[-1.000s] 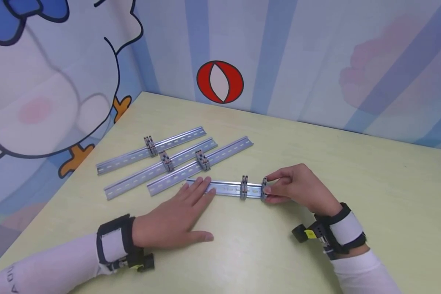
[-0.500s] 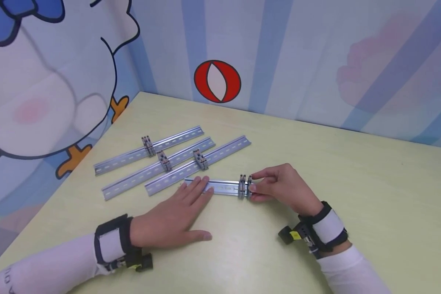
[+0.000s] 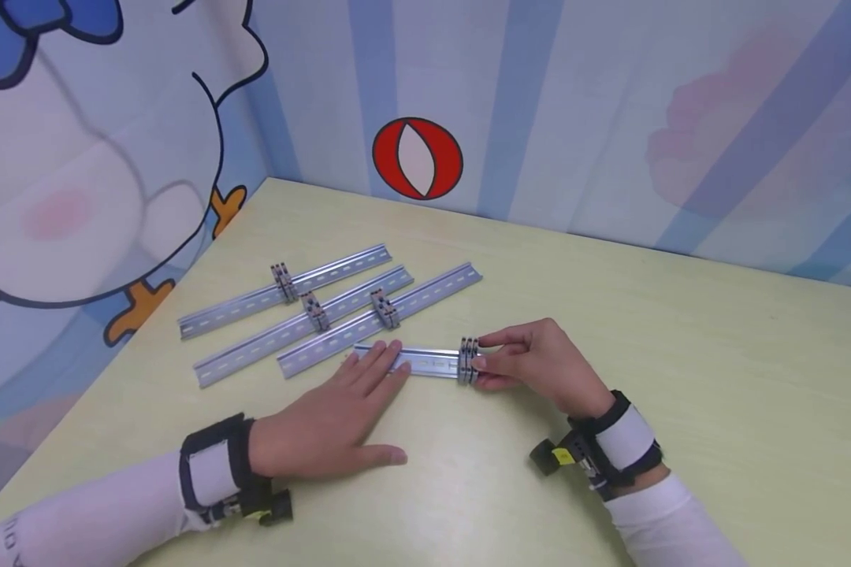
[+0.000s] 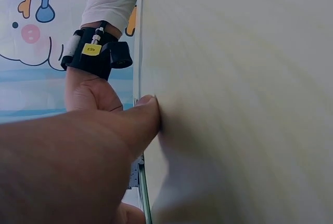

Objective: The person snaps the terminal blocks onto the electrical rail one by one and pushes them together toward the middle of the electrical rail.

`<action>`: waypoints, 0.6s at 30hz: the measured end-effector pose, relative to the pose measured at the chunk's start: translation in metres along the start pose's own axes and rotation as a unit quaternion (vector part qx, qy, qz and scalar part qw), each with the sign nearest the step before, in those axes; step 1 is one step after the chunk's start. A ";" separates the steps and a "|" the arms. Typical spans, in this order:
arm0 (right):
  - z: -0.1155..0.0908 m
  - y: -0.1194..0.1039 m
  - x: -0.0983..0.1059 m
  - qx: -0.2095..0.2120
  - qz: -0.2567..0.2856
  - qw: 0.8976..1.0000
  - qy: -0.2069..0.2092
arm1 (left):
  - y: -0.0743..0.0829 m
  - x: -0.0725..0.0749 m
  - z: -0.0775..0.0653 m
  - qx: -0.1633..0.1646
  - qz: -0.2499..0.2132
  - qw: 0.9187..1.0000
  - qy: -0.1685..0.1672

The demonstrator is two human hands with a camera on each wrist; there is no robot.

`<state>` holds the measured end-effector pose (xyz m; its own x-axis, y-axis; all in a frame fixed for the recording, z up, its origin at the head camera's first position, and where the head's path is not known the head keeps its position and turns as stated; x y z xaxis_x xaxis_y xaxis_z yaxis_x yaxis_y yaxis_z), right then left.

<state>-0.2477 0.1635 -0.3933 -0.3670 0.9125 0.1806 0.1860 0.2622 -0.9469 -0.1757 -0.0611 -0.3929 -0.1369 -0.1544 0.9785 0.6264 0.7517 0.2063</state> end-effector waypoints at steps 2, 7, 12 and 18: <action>0.000 0.000 0.000 -0.001 0.000 1.000 0.001 | -0.001 0.000 0.000 0.000 0.000 1.000 0.000; -0.001 -0.001 0.000 -0.004 0.000 1.000 0.002 | -0.001 -0.002 0.001 0.000 0.002 1.000 -0.001; -0.001 0.000 -0.001 -0.007 0.003 1.000 0.005 | -0.001 -0.003 0.001 0.003 0.003 1.000 -0.003; 0.000 0.000 0.000 -0.007 -0.001 1.000 0.007 | -0.002 -0.003 0.001 0.003 0.001 1.000 -0.002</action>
<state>-0.2474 0.1633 -0.3933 -0.3548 0.9163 0.1860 0.1984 0.2681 -0.9427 -0.1772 -0.0611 -0.3962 -0.1393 -0.1506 0.9787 0.6218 0.7559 0.2048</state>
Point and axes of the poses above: each hand's wrist, its own z-axis towards the middle knuckle, its own x-axis out of the back of the hand, y = z × x, the point moved 6 cm from there along z, towards the middle knuckle, and after that the axes turned 8 degrees about y, right-handed, at the moved point
